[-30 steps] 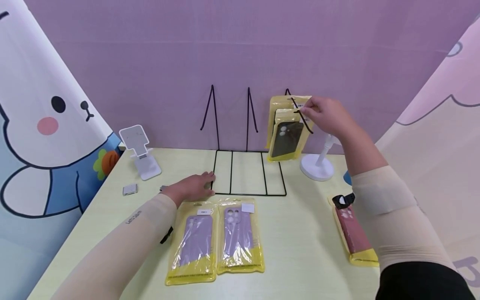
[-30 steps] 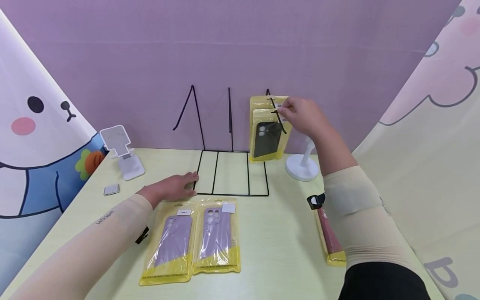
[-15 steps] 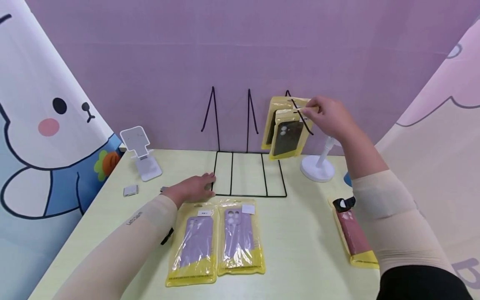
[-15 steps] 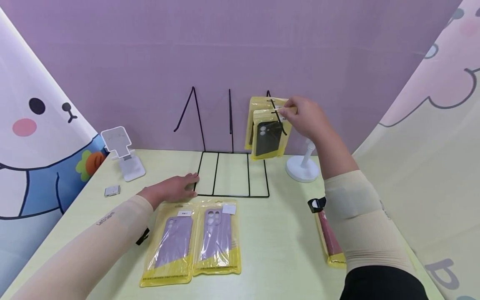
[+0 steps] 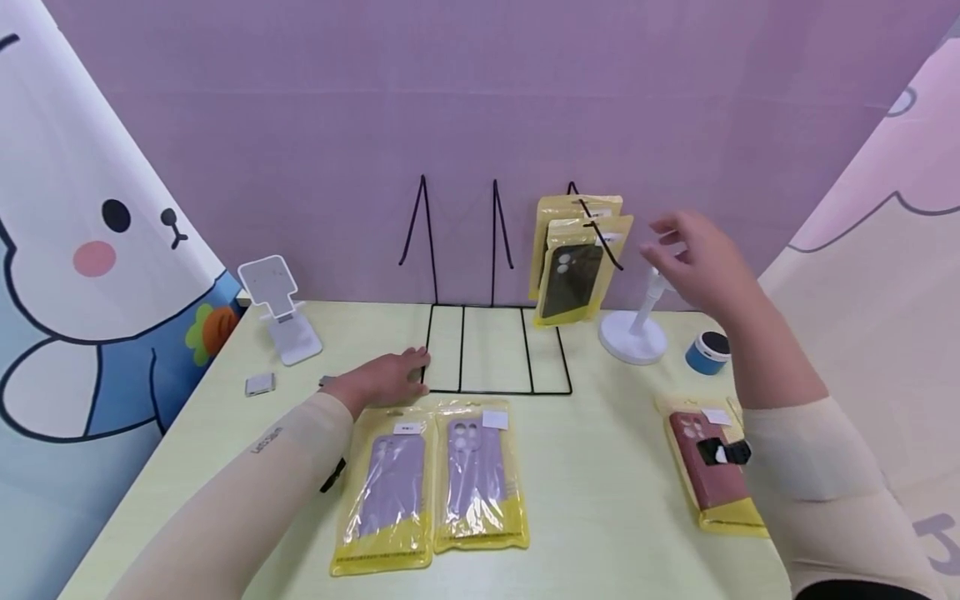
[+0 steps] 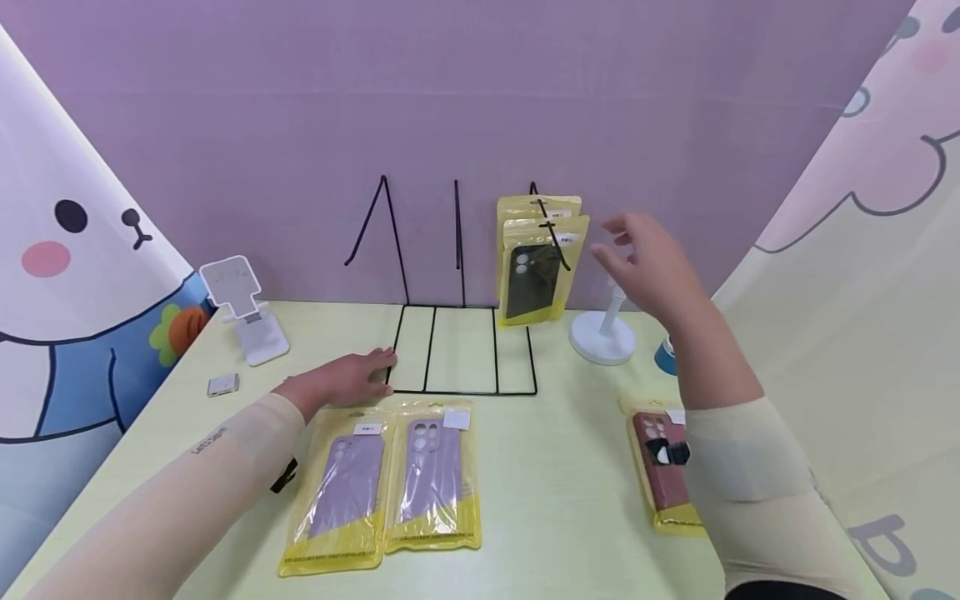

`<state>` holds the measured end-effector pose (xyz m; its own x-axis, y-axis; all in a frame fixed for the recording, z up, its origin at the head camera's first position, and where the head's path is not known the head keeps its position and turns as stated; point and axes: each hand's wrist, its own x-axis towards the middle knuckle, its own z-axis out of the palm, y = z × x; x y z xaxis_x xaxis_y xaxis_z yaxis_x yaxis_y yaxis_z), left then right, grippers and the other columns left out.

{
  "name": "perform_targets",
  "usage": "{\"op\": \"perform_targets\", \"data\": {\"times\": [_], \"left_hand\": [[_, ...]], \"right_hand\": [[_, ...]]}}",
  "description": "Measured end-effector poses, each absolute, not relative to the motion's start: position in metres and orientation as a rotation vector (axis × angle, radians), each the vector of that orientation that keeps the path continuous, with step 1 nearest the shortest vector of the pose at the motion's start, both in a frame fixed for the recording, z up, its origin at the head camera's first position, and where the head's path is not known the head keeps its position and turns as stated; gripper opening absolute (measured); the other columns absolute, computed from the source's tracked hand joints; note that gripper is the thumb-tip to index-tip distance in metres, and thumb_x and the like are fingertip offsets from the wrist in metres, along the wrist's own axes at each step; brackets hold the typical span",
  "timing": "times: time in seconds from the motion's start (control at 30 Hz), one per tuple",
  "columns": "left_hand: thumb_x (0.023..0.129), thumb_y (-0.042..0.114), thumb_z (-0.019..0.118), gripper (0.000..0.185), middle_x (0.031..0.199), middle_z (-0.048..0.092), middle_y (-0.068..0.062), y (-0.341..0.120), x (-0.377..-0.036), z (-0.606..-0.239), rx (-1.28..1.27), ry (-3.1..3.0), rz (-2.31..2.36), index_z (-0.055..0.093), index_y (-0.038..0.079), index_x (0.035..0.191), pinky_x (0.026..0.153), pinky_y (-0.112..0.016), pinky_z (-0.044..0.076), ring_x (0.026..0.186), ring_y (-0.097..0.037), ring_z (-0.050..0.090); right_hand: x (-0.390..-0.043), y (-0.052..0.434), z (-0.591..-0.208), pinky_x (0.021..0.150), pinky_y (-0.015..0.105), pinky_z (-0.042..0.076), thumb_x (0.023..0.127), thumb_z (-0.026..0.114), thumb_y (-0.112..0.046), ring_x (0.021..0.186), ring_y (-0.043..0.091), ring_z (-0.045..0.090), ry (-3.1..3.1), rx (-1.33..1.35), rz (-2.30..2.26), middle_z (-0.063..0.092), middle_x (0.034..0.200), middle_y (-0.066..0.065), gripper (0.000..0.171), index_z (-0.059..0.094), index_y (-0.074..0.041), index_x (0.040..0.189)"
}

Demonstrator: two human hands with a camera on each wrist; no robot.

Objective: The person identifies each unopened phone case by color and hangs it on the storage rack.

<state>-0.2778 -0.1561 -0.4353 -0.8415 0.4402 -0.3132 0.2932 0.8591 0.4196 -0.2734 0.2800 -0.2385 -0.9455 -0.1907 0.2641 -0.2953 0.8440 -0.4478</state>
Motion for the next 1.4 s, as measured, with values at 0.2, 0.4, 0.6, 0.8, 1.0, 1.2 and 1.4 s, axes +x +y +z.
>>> {"op": "perform_targets", "data": {"times": [0.2,0.4,0.6,0.8,1.0,1.2,1.4], "left_hand": [[0.1,0.038,0.054,0.07,0.164,0.011,-0.013,-0.157,-0.278,-0.437,0.562,2.636,0.502,0.022,0.013,0.157,0.122,-0.053,0.015,0.151,-0.034,0.012],[0.1,0.04,0.054,0.07,0.164,0.011,-0.011,-0.158,-0.277,-0.439,0.56,2.641,0.497,0.022,0.014,0.157,0.122,-0.052,0.015,0.151,-0.033,0.012],[0.1,0.04,0.054,0.07,0.165,0.012,-0.01,-0.157,-0.276,-0.44,0.569,2.638,0.506,0.023,0.013,0.157,0.122,-0.051,0.015,0.152,-0.032,0.012],[0.1,0.04,0.054,0.071,0.165,0.012,-0.011,-0.156,-0.278,-0.441,0.575,2.64,0.505,0.023,0.012,0.157,0.122,-0.052,0.015,0.151,-0.032,0.012],[0.1,0.039,0.054,0.07,0.165,0.01,-0.011,-0.156,-0.278,-0.441,0.567,2.637,0.502,0.022,0.013,0.157,0.122,-0.052,0.015,0.151,-0.033,0.011],[0.101,0.038,0.053,0.07,0.165,0.01,-0.013,-0.155,-0.277,-0.437,0.566,2.638,0.502,0.021,0.013,0.157,0.122,-0.052,0.016,0.151,-0.034,0.011],[0.101,0.038,0.054,0.069,0.165,0.01,-0.012,-0.155,-0.276,-0.435,0.548,2.638,0.506,0.022,0.014,0.157,0.122,-0.052,0.015,0.151,-0.033,0.011]], "right_hand": [[-0.246,0.298,-0.254,0.089,0.059,0.052,0.098,0.05,-0.05,0.108,0.037,0.057,-2.832,0.377,0.718,0.059,0.122,0.017,0.054,0.054,-0.007,0.13],[-0.23,0.319,-0.281,0.089,0.057,0.053,0.098,0.05,-0.053,0.107,0.034,0.059,-2.997,0.393,0.661,0.064,0.114,0.013,0.049,0.061,-0.011,0.122],[-0.23,0.346,-0.32,0.082,0.048,0.056,0.099,0.054,-0.045,0.098,0.028,0.061,-3.145,0.416,0.544,0.066,0.109,0.011,0.043,0.062,-0.009,0.12],[-0.232,0.367,-0.351,0.084,0.053,0.054,0.099,0.055,-0.044,0.1,0.03,0.062,-3.254,0.402,0.524,0.067,0.109,0.011,0.046,0.061,-0.004,0.121],[-0.233,0.381,-0.374,0.088,0.056,0.053,0.096,0.058,-0.047,0.111,0.041,0.058,-3.437,0.277,0.54,0.059,0.124,0.023,0.061,0.052,0.002,0.132],[-0.232,0.392,-0.391,0.089,0.062,0.05,0.093,0.061,-0.049,0.114,0.045,0.052,-3.598,0.119,0.501,0.05,0.135,0.031,0.071,0.045,0.0,0.141],[-0.236,0.398,-0.406,0.086,0.057,0.054,0.085,0.07,-0.051,0.104,0.033,0.055,-3.667,0.064,0.494,0.054,0.128,0.027,0.085,0.039,-0.001,0.146]]}}
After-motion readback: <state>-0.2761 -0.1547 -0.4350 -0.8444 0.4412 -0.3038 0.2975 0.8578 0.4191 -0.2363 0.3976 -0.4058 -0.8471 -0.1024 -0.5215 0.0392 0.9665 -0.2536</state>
